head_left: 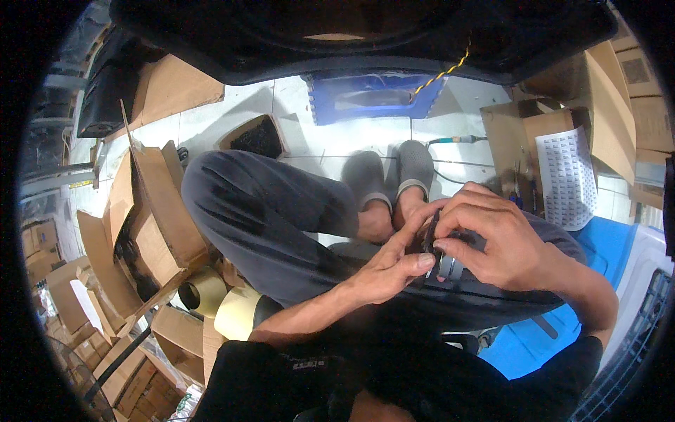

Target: The person sits on the floor and assembles a portable speaker by connecting wires to internal components and attaching a circular part. They retrieve parts from a nearby box and secure connections by hand.

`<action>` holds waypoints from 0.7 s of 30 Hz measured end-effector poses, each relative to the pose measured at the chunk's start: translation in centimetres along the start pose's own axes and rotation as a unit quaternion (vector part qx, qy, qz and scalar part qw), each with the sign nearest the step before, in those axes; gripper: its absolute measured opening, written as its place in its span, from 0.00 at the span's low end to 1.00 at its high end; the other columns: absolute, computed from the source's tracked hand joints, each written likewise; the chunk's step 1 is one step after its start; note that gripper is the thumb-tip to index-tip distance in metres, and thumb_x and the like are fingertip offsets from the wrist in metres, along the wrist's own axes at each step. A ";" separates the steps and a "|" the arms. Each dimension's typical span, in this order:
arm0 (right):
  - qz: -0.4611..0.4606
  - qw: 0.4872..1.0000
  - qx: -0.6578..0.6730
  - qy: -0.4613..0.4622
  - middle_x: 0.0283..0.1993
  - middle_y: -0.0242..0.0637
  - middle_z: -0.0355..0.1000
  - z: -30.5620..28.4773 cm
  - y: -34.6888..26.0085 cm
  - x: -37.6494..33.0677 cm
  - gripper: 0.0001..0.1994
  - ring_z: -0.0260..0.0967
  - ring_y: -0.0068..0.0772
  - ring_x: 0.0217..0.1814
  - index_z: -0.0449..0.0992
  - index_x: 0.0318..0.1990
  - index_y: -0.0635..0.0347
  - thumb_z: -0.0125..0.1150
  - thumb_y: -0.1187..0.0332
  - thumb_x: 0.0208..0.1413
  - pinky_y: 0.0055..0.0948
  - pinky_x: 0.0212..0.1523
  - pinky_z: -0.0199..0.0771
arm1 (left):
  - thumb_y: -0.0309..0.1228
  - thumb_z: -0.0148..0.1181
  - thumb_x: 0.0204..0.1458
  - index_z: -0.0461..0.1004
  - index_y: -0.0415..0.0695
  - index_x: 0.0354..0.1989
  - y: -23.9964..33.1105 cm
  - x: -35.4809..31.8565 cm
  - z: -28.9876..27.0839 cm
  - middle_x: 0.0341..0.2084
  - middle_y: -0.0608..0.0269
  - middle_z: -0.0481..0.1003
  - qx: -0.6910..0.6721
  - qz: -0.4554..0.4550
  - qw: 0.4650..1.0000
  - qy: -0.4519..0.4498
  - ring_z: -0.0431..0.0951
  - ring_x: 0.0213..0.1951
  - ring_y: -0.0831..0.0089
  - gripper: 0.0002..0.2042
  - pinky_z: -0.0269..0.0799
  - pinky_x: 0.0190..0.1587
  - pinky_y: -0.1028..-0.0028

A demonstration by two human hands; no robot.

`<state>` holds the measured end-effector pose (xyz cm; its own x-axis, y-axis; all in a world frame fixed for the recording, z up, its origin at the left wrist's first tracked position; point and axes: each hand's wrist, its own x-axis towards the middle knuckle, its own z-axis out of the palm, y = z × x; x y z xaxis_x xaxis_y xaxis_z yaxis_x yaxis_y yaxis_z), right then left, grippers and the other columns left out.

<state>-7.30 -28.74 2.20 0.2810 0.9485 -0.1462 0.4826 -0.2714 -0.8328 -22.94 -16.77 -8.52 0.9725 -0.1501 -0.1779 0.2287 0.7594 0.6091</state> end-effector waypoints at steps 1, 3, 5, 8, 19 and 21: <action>0.011 1.000 0.006 -0.013 0.37 0.43 0.71 0.0 0.0 0.0 0.06 0.68 0.49 0.42 0.74 0.33 0.64 0.66 0.75 0.53 0.42 0.47 0.69 | 0.45 0.59 0.59 0.42 0.48 0.78 0.0 -0.1 0.0 0.61 0.56 0.62 -0.012 -0.011 1.000 -0.001 0.70 0.53 0.70 0.43 0.72 0.51 0.71; 0.015 0.999 0.013 -0.027 0.38 0.44 0.70 0.0 -0.1 0.0 0.06 0.67 0.49 0.43 0.73 0.34 0.64 0.66 0.74 0.54 0.43 0.47 0.68 | 0.46 0.60 0.59 0.42 0.48 0.78 0.0 -0.3 -0.1 0.60 0.57 0.63 -0.031 -0.034 0.999 -0.004 0.70 0.51 0.70 0.44 0.72 0.50 0.70; 0.001 1.000 0.014 -0.025 0.38 0.44 0.69 0.1 -0.2 0.0 0.07 0.67 0.49 0.43 0.71 0.34 0.64 0.65 0.74 0.54 0.42 0.47 0.67 | 0.46 0.59 0.59 0.42 0.48 0.78 0.1 -0.4 -0.2 0.59 0.57 0.64 -0.017 -0.037 0.999 -0.007 0.70 0.50 0.70 0.43 0.72 0.49 0.70; -0.007 0.999 -0.008 -0.042 0.40 0.45 0.68 0.1 -0.2 0.0 0.07 0.66 0.49 0.45 0.70 0.35 0.64 0.64 0.75 0.54 0.43 0.48 0.67 | 0.46 0.58 0.60 0.43 0.48 0.77 0.2 -0.4 -0.1 0.57 0.57 0.65 -0.008 -0.047 0.999 -0.005 0.70 0.48 0.71 0.42 0.73 0.48 0.71; -0.068 0.981 -0.179 0.026 0.42 0.45 0.71 0.7 -0.1 -0.4 0.11 0.68 0.46 0.46 0.74 0.40 0.66 0.68 0.75 0.50 0.39 0.45 0.70 | 0.49 0.49 0.66 0.50 0.49 0.73 -0.1 0.1 0.8 0.60 0.62 0.65 -0.152 -0.131 0.976 0.082 0.71 0.53 0.71 0.32 0.76 0.47 0.65; -0.071 0.980 -0.173 0.063 0.45 0.45 0.73 0.6 -0.2 -0.5 0.15 0.70 0.45 0.47 0.77 0.42 0.67 0.72 0.73 0.47 0.38 0.44 0.71 | 0.51 0.47 0.67 0.51 0.50 0.73 -0.1 0.2 0.5 0.59 0.62 0.65 -0.205 -0.097 0.970 0.087 0.71 0.55 0.71 0.31 0.77 0.48 0.63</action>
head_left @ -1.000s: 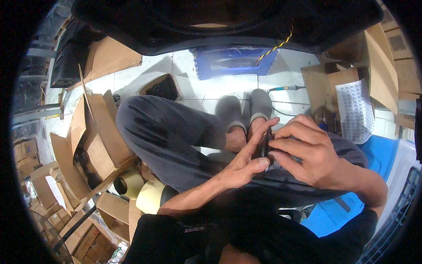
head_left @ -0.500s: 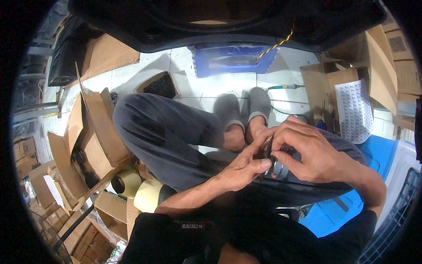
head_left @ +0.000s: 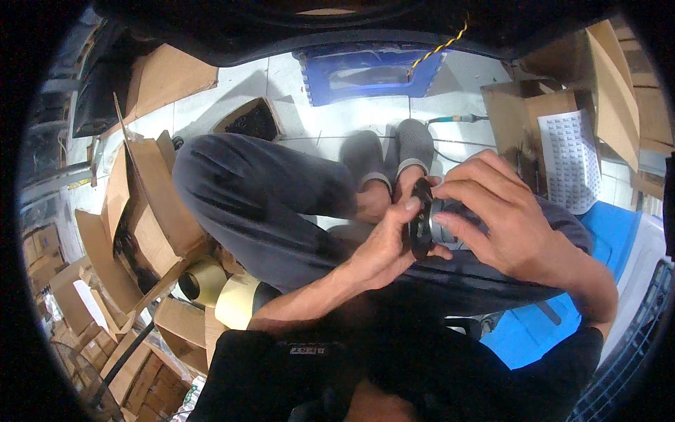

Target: The person sits on the floor and assembles a portable speaker by connecting wires to internal components and attaching a circular part. They retrieve parts from a nearby box and secure connections by hand.

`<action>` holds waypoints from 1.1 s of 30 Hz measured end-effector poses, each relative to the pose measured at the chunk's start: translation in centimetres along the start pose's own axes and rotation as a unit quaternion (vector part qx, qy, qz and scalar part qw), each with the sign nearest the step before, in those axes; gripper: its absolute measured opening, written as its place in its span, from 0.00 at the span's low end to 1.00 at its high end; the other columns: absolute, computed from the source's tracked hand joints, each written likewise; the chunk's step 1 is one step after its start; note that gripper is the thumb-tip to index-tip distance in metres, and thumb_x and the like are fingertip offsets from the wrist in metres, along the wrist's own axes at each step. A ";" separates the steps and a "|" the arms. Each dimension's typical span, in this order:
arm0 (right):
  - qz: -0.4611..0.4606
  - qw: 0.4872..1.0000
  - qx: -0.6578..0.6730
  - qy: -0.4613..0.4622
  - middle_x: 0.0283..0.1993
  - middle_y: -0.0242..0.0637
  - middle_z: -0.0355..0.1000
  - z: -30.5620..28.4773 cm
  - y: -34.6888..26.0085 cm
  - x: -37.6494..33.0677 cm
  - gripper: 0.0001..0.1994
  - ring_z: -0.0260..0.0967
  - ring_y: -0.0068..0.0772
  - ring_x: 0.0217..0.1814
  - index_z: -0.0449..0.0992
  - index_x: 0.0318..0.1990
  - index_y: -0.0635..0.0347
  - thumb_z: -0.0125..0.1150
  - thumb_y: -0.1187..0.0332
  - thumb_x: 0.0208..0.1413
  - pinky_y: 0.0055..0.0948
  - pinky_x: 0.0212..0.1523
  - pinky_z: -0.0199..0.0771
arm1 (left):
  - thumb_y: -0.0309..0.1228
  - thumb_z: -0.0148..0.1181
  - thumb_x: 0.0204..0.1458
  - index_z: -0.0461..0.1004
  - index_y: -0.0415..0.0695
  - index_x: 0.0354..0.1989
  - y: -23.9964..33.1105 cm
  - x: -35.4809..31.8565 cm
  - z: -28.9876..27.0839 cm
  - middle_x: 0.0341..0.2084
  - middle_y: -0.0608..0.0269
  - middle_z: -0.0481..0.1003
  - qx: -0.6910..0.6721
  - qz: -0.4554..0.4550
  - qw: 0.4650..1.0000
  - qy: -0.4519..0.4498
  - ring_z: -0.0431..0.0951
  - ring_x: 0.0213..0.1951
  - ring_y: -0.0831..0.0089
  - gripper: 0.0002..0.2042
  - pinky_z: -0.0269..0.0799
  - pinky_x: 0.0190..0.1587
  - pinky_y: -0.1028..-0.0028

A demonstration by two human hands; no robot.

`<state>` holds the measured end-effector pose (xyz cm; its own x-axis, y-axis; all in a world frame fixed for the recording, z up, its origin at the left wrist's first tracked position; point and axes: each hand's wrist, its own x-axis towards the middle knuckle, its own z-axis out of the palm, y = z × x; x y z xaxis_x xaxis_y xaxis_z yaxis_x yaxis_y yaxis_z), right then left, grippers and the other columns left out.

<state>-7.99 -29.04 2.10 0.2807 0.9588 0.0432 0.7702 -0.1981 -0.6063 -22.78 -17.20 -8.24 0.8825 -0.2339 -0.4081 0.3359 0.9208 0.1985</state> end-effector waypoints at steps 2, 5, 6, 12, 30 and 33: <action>-0.042 0.999 -0.032 0.010 0.43 0.42 0.72 0.0 -0.4 -0.1 0.14 0.70 0.44 0.47 0.78 0.40 0.65 0.71 0.71 0.45 0.37 0.45 0.70 | 0.53 0.45 0.68 0.54 0.53 0.70 0.2 0.0 -0.2 0.58 0.63 0.65 -0.025 0.027 0.999 -0.013 0.71 0.57 0.72 0.27 0.78 0.50 0.59; -0.086 0.993 -0.085 0.015 0.41 0.39 0.72 0.5 -1.1 -0.4 0.13 0.70 0.41 0.46 0.79 0.38 0.64 0.70 0.69 0.44 0.37 0.45 0.69 | 0.53 0.45 0.68 0.56 0.56 0.67 0.6 0.1 -0.5 0.55 0.64 0.65 -0.049 0.042 0.997 -0.040 0.71 0.55 0.73 0.25 0.76 0.50 0.60; -0.097 0.989 -0.107 0.008 0.41 0.38 0.72 0.7 -1.2 -0.5 0.13 0.70 0.40 0.45 0.79 0.37 0.64 0.70 0.69 0.44 0.37 0.45 0.69 | 0.52 0.45 0.68 0.56 0.57 0.67 0.7 0.1 -0.6 0.55 0.64 0.65 -0.046 0.041 0.997 -0.048 0.70 0.54 0.73 0.24 0.75 0.51 0.61; -0.150 0.977 -0.149 0.038 0.40 0.38 0.73 2.0 -0.8 -0.9 0.11 0.71 0.37 0.44 0.80 0.34 0.64 0.65 0.69 0.42 0.39 0.45 0.69 | 0.50 0.46 0.68 0.51 0.57 0.69 0.1 -0.1 -0.3 0.53 0.65 0.61 -0.008 0.037 0.999 -0.033 0.66 0.53 0.73 0.25 0.68 0.53 0.65; -0.303 0.910 -0.282 -0.007 0.37 0.46 0.77 1.2 -1.0 -1.7 0.19 0.74 0.40 0.42 0.80 0.33 0.74 0.60 0.65 0.36 0.41 0.50 0.73 | 0.43 0.50 0.64 0.43 0.61 0.75 -0.2 -0.9 1.2 0.52 0.62 0.59 0.011 -0.002 1.000 0.011 0.64 0.53 0.70 0.33 0.67 0.55 0.59; -0.292 0.918 -0.268 0.006 0.37 0.46 0.77 1.4 -1.1 -1.9 0.18 0.74 0.41 0.43 0.80 0.34 0.74 0.61 0.66 0.37 0.41 0.50 0.73 | 0.41 0.49 0.63 0.44 0.60 0.75 -0.1 -1.0 1.4 0.50 0.62 0.59 0.036 0.012 0.999 -0.004 0.64 0.51 0.70 0.33 0.67 0.54 0.60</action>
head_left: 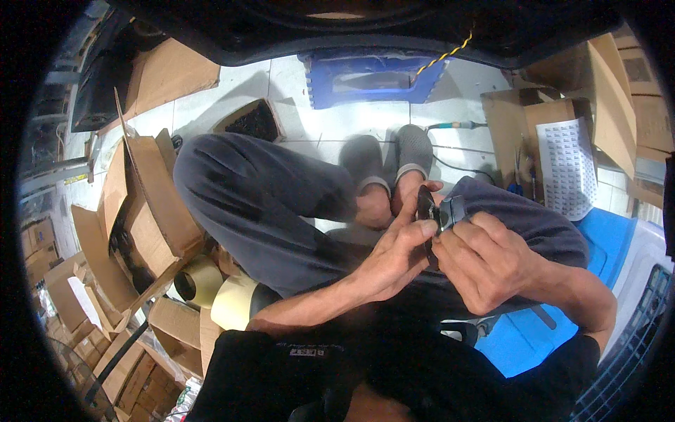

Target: The person sits on the floor and assembles a portable speaker by connecting wires to internal components and attaching a circular part. They retrieve parts from a nearby box and secure connections by hand.

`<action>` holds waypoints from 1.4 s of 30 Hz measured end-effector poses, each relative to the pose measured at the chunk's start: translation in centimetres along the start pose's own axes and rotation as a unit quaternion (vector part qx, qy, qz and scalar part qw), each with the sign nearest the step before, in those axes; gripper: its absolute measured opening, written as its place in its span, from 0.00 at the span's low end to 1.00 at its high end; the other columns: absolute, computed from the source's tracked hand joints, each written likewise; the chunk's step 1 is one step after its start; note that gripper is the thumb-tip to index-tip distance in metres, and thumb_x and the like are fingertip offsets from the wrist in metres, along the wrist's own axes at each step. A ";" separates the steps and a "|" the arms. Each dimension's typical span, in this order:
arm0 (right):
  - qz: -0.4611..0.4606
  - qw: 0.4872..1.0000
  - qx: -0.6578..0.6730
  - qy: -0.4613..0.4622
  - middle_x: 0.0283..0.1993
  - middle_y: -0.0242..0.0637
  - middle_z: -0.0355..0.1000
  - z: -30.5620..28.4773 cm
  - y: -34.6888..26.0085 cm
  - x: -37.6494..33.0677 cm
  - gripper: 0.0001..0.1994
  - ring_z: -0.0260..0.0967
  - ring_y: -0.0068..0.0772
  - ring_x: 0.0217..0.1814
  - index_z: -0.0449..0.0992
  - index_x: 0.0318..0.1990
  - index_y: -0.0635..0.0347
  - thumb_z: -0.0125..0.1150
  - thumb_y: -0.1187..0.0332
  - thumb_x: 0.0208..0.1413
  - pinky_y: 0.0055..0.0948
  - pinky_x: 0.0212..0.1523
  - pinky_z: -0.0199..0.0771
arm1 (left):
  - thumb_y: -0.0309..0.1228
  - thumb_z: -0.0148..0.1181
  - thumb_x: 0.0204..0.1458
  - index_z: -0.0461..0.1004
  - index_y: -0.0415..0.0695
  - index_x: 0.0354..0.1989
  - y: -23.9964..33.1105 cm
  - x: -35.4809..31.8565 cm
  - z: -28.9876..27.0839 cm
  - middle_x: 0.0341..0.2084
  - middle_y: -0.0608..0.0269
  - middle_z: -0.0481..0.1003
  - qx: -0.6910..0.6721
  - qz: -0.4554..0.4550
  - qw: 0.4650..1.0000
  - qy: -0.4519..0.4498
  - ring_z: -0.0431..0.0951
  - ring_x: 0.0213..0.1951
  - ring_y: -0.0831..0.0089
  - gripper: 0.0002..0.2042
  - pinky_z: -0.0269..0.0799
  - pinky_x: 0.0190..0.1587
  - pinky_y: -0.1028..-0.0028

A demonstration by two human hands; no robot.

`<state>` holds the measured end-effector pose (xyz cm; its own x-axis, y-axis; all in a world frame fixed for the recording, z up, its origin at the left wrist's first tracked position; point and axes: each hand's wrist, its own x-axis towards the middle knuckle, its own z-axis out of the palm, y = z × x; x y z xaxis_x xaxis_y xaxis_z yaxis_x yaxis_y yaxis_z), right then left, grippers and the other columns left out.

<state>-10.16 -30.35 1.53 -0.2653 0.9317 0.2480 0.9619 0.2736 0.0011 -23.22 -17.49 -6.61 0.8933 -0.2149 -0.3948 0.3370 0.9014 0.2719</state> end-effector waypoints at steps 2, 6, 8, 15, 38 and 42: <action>0.017 1.000 0.014 0.013 0.37 0.45 0.76 0.2 -0.1 -0.1 0.18 0.74 0.41 0.43 0.81 0.34 0.73 0.60 0.66 0.37 0.41 0.49 0.73 | 0.41 0.49 0.62 0.45 0.59 0.75 0.2 -0.1 0.0 0.49 0.63 0.60 0.022 0.011 1.000 -0.002 0.64 0.49 0.70 0.33 0.67 0.53 0.61; 0.049 0.998 0.031 0.026 0.39 0.44 0.76 0.5 0.1 0.2 0.16 0.74 0.42 0.44 0.81 0.37 0.71 0.63 0.67 0.41 0.41 0.49 0.73 | 0.40 0.50 0.61 0.49 0.57 0.72 0.4 0.1 -0.1 0.48 0.64 0.60 0.000 0.033 0.999 0.000 0.64 0.49 0.72 0.31 0.67 0.52 0.64; 0.092 0.994 0.045 0.024 0.41 0.44 0.76 0.5 0.3 0.5 0.17 0.73 0.42 0.45 0.81 0.40 0.70 0.67 0.66 0.44 0.41 0.49 0.73 | 0.41 0.51 0.61 0.52 0.57 0.71 0.5 0.3 -0.1 0.49 0.64 0.60 -0.013 0.072 0.997 0.011 0.65 0.50 0.73 0.29 0.68 0.52 0.66; 0.235 0.956 0.173 0.026 0.54 0.48 0.73 -1.1 1.5 1.2 0.29 0.71 0.48 0.54 0.78 0.51 0.69 0.77 0.59 0.43 0.43 0.55 0.73 | 0.57 0.55 0.53 0.55 0.48 0.72 1.8 -0.2 -1.5 0.64 0.57 0.66 -0.013 0.100 0.995 0.015 0.69 0.64 0.61 0.41 0.66 0.65 0.56; 0.301 0.933 0.153 -0.126 0.63 0.59 0.69 3.5 22.5 17.3 0.31 0.68 0.55 0.66 0.66 0.69 0.58 0.58 0.67 0.55 0.40 0.69 0.64 | 0.61 0.40 0.65 0.47 0.47 0.77 3.1 -1.9 -3.3 0.76 0.48 0.48 0.040 0.189 0.981 -0.029 0.54 0.73 0.48 0.40 0.57 0.69 0.47; 0.301 0.920 0.130 -0.214 0.63 0.61 0.69 5.7 25.1 18.0 0.32 0.68 0.55 0.65 0.65 0.69 0.58 0.58 0.67 0.55 0.39 0.69 0.65 | 0.60 0.40 0.66 0.48 0.47 0.77 3.4 -2.4 -4.2 0.76 0.49 0.48 0.043 0.197 0.979 -0.031 0.54 0.73 0.49 0.38 0.56 0.70 0.48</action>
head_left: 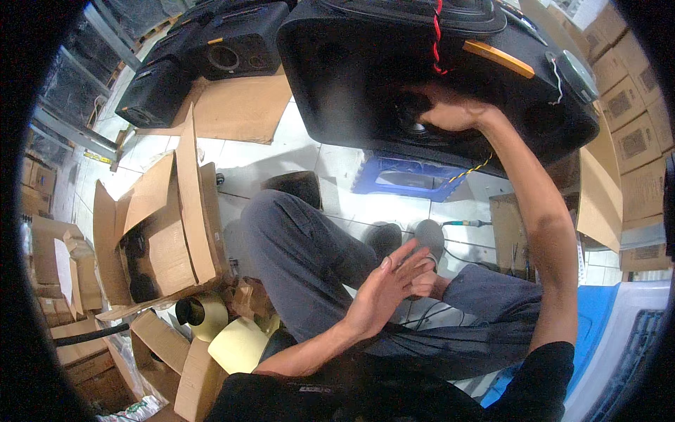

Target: The person sits on the floor and assembles a portable speaker by connecting wires to internal components and attaching a circular part. They retrieve parts from a nearby box and secure connections by hand.

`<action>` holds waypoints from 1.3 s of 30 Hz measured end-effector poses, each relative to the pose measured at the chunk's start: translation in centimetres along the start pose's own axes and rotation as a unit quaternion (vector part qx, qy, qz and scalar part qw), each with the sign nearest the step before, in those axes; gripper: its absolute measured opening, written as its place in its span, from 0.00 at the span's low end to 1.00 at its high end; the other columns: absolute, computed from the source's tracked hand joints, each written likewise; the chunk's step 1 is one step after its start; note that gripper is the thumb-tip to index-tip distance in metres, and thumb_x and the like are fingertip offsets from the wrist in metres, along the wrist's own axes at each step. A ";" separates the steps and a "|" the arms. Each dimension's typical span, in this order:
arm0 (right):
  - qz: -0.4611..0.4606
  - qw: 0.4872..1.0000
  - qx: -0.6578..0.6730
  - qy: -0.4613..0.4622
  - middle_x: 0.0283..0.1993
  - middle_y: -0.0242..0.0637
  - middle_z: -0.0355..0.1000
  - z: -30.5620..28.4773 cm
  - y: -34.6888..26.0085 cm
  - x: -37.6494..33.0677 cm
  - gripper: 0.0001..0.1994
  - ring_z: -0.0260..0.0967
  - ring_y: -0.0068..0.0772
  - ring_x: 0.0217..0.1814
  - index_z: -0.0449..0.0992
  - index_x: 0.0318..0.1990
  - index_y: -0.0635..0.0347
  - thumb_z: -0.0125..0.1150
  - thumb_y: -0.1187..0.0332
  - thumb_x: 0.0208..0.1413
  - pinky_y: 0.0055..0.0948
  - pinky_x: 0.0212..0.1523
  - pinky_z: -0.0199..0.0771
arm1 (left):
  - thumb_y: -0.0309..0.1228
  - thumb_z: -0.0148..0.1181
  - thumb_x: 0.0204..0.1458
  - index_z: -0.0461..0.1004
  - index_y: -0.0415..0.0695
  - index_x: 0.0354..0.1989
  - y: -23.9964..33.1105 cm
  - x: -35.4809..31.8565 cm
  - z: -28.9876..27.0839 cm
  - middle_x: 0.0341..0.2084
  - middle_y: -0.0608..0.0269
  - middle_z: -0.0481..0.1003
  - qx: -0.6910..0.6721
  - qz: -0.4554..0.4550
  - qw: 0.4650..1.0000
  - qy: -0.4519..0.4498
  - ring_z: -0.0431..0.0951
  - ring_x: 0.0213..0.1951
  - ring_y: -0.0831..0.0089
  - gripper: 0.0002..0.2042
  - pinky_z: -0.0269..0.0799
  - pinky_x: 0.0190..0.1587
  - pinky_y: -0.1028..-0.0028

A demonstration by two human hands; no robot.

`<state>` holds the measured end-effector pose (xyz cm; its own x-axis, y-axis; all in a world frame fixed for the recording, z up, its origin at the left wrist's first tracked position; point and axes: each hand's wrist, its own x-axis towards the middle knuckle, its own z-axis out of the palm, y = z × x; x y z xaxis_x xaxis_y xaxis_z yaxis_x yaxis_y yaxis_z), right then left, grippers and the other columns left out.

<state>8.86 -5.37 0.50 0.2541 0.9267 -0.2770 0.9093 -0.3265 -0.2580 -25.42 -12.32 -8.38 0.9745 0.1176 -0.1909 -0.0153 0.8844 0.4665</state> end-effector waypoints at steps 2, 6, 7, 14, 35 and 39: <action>0.026 0.999 -0.019 -0.020 0.62 0.63 0.69 0.3 0.1 0.2 0.31 0.70 0.56 0.64 0.66 0.69 0.58 0.58 0.67 0.55 0.40 0.68 0.66 | 0.59 0.40 0.66 0.50 0.46 0.76 0.3 0.2 0.1 0.76 0.49 0.50 0.006 0.002 1.000 0.006 0.55 0.73 0.49 0.38 0.56 0.70 0.49; 0.079 0.996 0.004 0.035 0.59 0.64 0.71 0.8 -1.7 -1.8 0.29 0.71 0.62 0.60 0.68 0.67 0.60 0.59 0.67 0.56 0.44 0.64 0.69 | 0.56 0.42 0.67 0.53 0.42 0.74 1.5 1.0 0.9 0.73 0.47 0.56 0.046 -0.006 0.999 0.009 0.61 0.70 0.52 0.36 0.60 0.68 0.52; 0.096 0.994 0.012 0.059 0.58 0.65 0.72 1.2 -2.2 -3.1 0.28 0.71 0.63 0.59 0.68 0.66 0.61 0.59 0.67 0.56 0.45 0.63 0.70 | 0.54 0.42 0.67 0.54 0.41 0.74 1.9 1.4 1.0 0.72 0.47 0.58 0.067 -0.016 0.998 0.015 0.63 0.68 0.53 0.35 0.61 0.67 0.53; 0.145 0.897 0.213 0.360 0.30 0.55 0.77 9.6 -3.3 -14.5 0.12 0.77 0.50 0.29 0.76 0.41 0.71 0.59 0.68 0.60 0.42 0.35 0.76 | 0.33 0.55 0.66 0.78 0.31 0.51 4.9 4.5 0.0 0.44 0.55 0.82 0.365 0.055 0.920 0.132 0.77 0.43 0.76 0.16 0.72 0.49 0.76; 0.187 0.942 0.245 0.136 0.32 0.45 0.78 12.3 3.6 -20.1 0.08 0.75 0.41 0.35 0.80 0.35 0.72 0.61 0.73 0.57 0.40 0.41 0.74 | 0.29 0.71 0.51 0.85 0.35 0.36 1.8 22.2 3.8 0.27 0.54 0.84 0.602 0.107 0.786 0.089 0.82 0.28 0.74 0.09 0.77 0.33 0.73; 0.035 0.978 0.068 0.196 0.37 0.46 0.75 11.9 5.3 -20.8 0.05 0.72 0.53 0.46 0.81 0.34 0.65 0.62 0.73 0.55 0.46 0.48 0.72 | 0.29 0.72 0.50 0.85 0.36 0.35 0.8 21.8 4.0 0.28 0.53 0.84 0.634 0.125 0.755 0.108 0.84 0.29 0.70 0.09 0.77 0.35 0.70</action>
<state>4.43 -28.56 -6.12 0.4460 0.8923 0.0705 0.8392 -0.3894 -0.3796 -3.27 -10.82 -8.69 0.9155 0.4011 -0.0317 0.1666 -0.3061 0.9373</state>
